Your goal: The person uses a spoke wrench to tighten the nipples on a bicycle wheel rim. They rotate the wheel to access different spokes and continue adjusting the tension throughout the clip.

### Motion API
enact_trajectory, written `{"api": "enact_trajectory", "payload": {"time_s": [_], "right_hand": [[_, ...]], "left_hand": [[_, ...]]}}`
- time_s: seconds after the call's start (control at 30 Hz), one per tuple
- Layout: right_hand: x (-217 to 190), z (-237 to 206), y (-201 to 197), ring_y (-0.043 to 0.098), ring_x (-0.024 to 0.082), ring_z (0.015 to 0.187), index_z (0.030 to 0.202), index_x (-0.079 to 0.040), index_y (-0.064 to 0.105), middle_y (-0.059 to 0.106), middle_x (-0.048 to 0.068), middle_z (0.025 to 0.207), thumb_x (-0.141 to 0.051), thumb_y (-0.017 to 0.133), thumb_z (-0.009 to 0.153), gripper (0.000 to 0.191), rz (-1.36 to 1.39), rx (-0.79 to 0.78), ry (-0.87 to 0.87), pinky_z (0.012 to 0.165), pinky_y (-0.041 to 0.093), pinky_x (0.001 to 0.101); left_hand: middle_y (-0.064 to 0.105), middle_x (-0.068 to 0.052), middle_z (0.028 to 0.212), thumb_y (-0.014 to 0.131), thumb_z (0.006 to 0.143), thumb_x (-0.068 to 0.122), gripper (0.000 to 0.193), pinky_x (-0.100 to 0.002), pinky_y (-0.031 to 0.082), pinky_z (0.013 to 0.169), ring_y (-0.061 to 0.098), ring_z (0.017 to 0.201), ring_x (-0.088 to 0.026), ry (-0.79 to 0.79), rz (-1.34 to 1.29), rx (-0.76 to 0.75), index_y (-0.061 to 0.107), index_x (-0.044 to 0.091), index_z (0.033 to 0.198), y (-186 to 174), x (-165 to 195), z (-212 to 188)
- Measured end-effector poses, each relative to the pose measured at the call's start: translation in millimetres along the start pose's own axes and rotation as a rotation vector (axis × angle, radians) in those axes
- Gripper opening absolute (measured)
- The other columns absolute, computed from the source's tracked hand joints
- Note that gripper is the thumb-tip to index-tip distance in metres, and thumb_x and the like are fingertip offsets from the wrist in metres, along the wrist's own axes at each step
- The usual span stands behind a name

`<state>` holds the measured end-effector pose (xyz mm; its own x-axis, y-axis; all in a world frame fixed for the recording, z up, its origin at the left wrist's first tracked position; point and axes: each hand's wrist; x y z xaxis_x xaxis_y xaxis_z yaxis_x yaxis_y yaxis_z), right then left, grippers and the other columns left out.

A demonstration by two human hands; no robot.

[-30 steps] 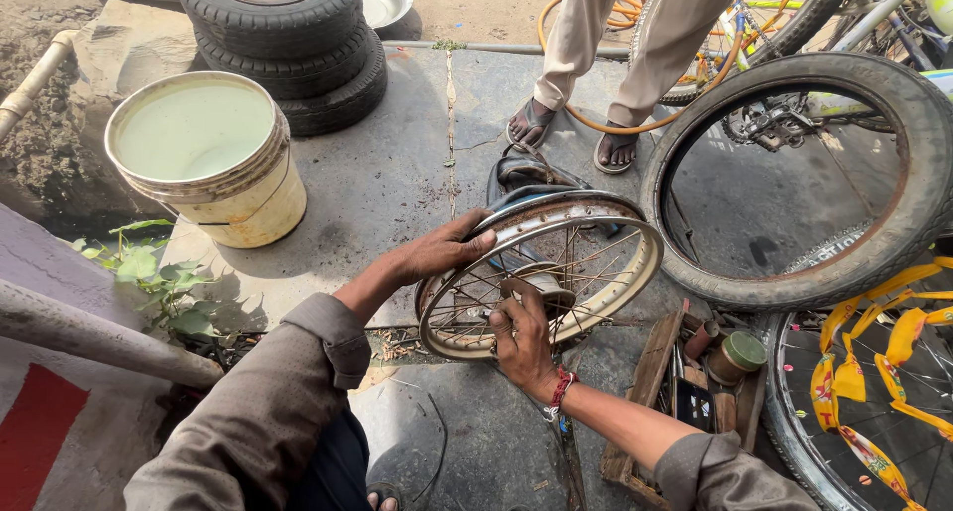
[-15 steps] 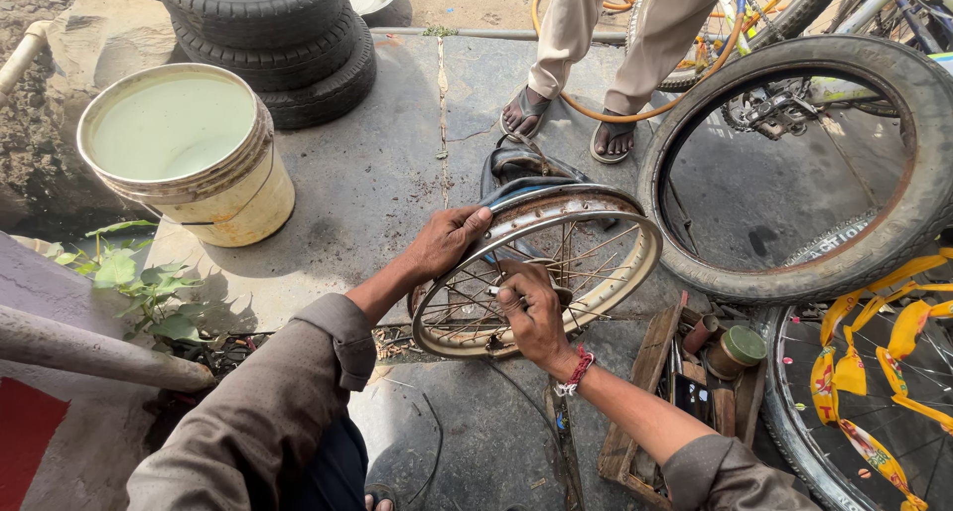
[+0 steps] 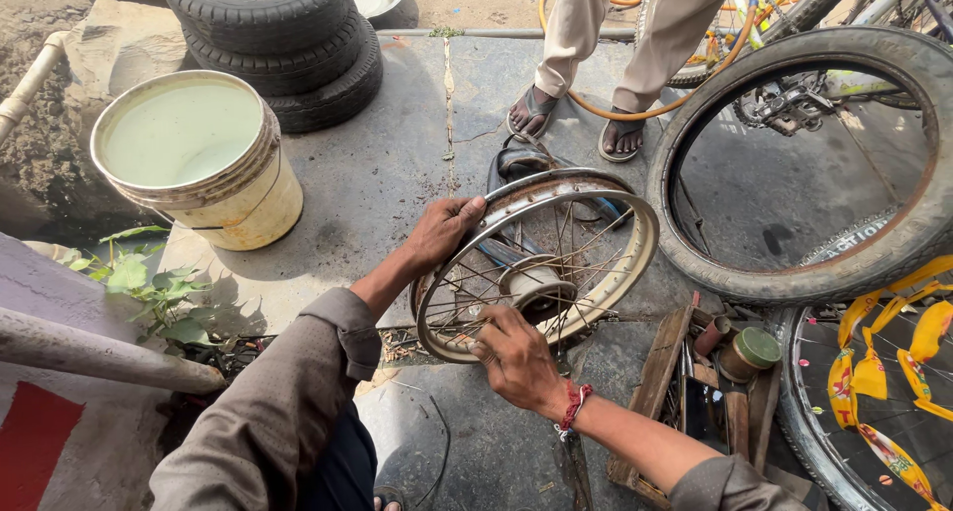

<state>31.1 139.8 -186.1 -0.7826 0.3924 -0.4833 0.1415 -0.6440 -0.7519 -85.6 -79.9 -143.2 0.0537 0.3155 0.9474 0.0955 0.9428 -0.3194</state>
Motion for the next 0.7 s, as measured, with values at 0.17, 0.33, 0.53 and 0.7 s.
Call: {"api": "enact_trajectory", "payload": {"time_s": [0.17, 0.33, 0.53, 0.7], "right_hand": [[13.4, 6.9, -0.4, 0.068, 0.036, 0.107, 0.076, -0.003, 0.059, 0.062, 0.030, 0.135, -0.016, 0.059, 0.095, 0.023, 0.006, -0.193, -0.177, 0.080, 0.060, 0.0422], [54.3, 40.2, -11.0, 0.074, 0.027, 0.097, 0.092, -0.004, 0.062, 0.072, 0.014, 0.092, -0.031, 0.044, 0.108, 0.036, 0.094, 0.328, 0.232, 0.072, 0.056, 0.0383], [79.4, 92.4, 23.8, 0.065, 0.025, 0.070, 0.094, 0.000, 0.069, 0.071, 0.014, 0.079, -0.019, 0.052, 0.102, 0.026, 0.227, 0.612, 0.615, 0.067, 0.049, 0.0405], [90.4, 100.6, 33.2, 0.070, 0.021, 0.075, 0.096, 0.000, 0.071, 0.075, 0.013, 0.085, -0.014, 0.063, 0.096, 0.017, 0.222, 0.686, 0.488, 0.069, 0.051, 0.0365]], "left_hand": [[0.052, 0.002, 0.062, 0.046, 0.104, 0.058, 0.062, -0.033, 0.038, 0.053, 0.045, 0.059, -0.009, 0.088, 0.038, -0.008, 0.068, 0.003, 0.087, 0.5, -3.3, -5.2], [0.060, -0.001, 0.065, 0.054, 0.101, 0.053, 0.054, -0.034, 0.043, 0.054, 0.052, 0.061, -0.010, 0.116, 0.010, -0.023, 0.072, 0.003, 0.094, 4.9, -1.2, -10.0], [0.067, -0.004, 0.069, 0.061, 0.097, 0.048, 0.049, -0.033, 0.047, 0.056, 0.060, 0.064, -0.012, 0.224, 0.097, 0.011, 0.075, 0.001, 0.106, 3.9, 3.5, -11.7], [0.066, -0.006, 0.066, 0.063, 0.096, 0.047, 0.048, -0.035, 0.046, 0.057, 0.057, 0.064, -0.012, 0.170, 0.116, 0.056, 0.076, 0.002, 0.105, 1.6, -2.1, -9.1]]}}
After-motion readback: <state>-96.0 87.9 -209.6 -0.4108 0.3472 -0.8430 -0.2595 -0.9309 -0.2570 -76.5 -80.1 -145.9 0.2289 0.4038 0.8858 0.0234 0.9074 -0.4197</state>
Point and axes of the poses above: each hand's wrist, its own z-axis towards the middle knuckle, its own y-axis out of the palm, x = y × z
